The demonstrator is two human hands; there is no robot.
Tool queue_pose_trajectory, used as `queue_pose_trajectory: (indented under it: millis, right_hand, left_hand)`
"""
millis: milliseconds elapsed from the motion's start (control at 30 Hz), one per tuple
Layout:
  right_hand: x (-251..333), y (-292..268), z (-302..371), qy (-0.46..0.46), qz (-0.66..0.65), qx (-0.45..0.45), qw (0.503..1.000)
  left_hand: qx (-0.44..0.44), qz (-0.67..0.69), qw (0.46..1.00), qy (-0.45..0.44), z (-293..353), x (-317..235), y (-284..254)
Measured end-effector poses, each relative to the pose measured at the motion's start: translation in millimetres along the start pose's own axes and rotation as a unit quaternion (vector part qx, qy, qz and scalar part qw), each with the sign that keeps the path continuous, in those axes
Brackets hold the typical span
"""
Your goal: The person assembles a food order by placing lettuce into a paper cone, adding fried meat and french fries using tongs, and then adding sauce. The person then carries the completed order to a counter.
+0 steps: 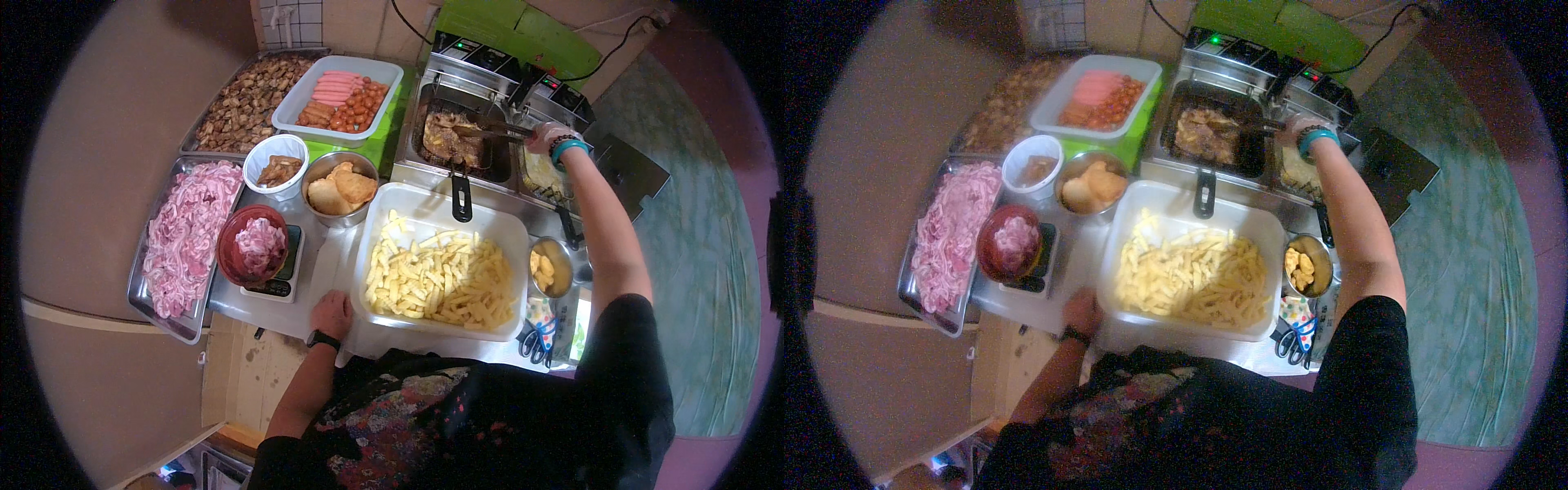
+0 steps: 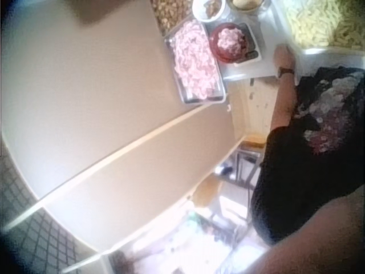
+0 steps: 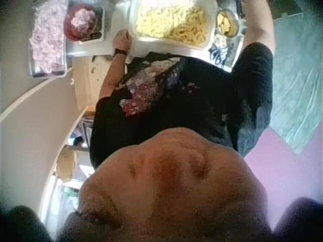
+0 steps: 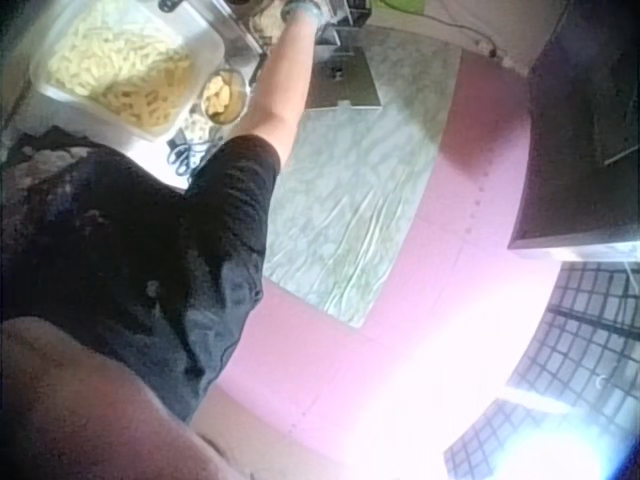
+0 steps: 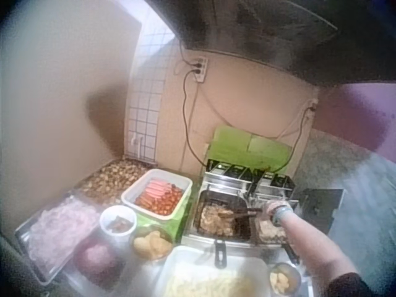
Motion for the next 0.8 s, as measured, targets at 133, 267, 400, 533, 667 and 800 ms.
queue_pose_trajectory:
  millis: [133,267,400,533,667,800]
  right_hand:
    - [33,32,-6,-0.011,-0.008,0.022,1.000]
    - [18,72,-24,0.000,-0.050,0.003,0.999]
    - [52,36,13,-0.077,-0.040,-0.001,0.996]
    - [20,-4,25,-0.101,0.038,0.113,0.988]
    - [21,-31,39,-0.077,0.033,0.083,0.993]
    - [23,5,9,-0.094,-0.031,0.091,0.991]
  left_hand:
    - [-0.002,-0.005,1.000,-0.003,1,3,-3]
    - [-0.016,0.004,1.000,0.013,-7,-6,-6]
    - [-0.005,-0.013,1.000,-0.007,3,3,-2]
    - [0.000,-0.012,1.000,-0.010,1,0,0]
    - [-0.006,-0.019,1.000,-0.010,3,2,-5]
    - [0.002,-0.014,1.000,-0.005,0,-1,-8]
Point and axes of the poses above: each hand's wrist, its own z-axis away from the middle knuckle, its own y-axis out of the palm, x = y × z, the point moved 6 cm from there along -z, towards the middle knuckle, and after that the axes turned 13 degrees about -z, right-handed, at the moved point
